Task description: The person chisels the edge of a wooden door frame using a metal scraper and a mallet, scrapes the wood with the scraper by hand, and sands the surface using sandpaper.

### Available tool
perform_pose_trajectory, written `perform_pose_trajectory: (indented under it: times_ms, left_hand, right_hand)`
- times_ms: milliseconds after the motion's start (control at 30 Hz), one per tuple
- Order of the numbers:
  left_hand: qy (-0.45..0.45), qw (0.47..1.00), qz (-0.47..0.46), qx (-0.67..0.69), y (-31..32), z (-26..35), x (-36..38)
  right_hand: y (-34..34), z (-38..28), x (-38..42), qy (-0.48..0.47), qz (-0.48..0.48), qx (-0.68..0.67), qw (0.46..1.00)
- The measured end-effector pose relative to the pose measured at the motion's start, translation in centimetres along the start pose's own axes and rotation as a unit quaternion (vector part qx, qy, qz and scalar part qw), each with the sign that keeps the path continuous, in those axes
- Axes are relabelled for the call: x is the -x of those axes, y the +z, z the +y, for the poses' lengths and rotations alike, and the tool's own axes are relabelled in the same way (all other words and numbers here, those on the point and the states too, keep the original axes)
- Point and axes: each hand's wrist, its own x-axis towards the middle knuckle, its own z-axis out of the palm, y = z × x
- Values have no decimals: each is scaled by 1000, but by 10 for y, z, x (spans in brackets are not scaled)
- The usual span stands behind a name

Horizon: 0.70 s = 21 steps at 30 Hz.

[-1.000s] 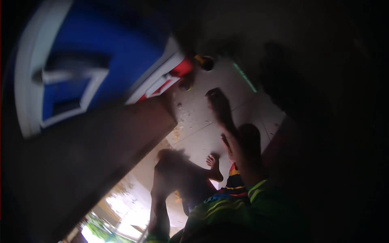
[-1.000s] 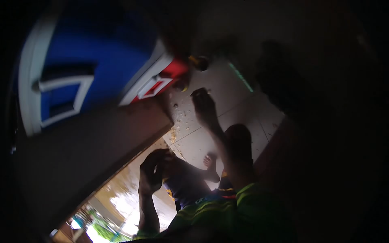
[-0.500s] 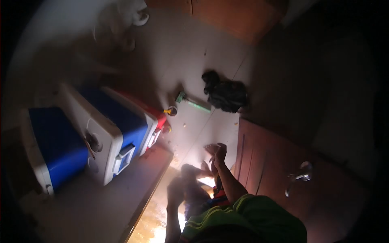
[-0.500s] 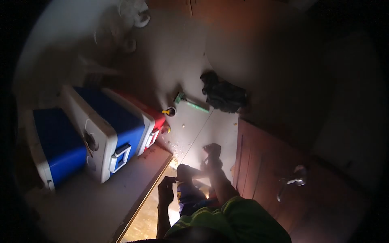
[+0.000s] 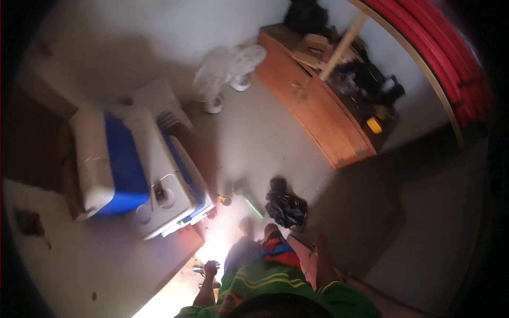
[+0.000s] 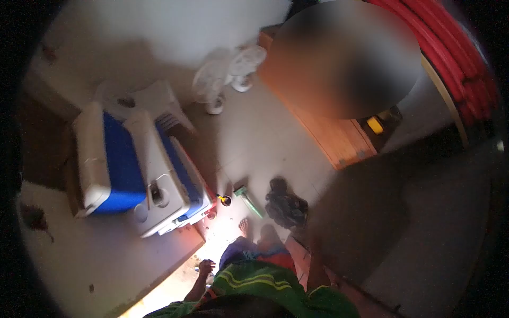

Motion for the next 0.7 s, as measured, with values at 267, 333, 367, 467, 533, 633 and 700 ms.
perform_pose_trajectory:
  times_ms: [267,333,367,467,533,633,700]
  left_hand:
    - [-139,945,294,40,-13,151,-62]
    - [-187,888,372,193,13,167,-80]
    - [-132,857,448,218,33,177,-86]
    - [-255,760,558,213,110,255,-79]
    - [-383,677,566,273,172,304,-78]
    - [-524,646,487,267,285,394,-75]
    - [-577,591,501,261,362,443,-83]
  right_hand:
    - [24,-97,-163,-37,-265,194,944]
    - [47,-124,-286,-226,-366,375,821]
    - [62,-141,-359,-288,-406,427,755]
    - [120,-294,-367,-275,-463,396,744]
    - [153,-408,-282,-218,-448,431,752]
    - [176,-473,-272,-212,-429,450,754]
    - [192,-480,-302,-206,-423,488,735]
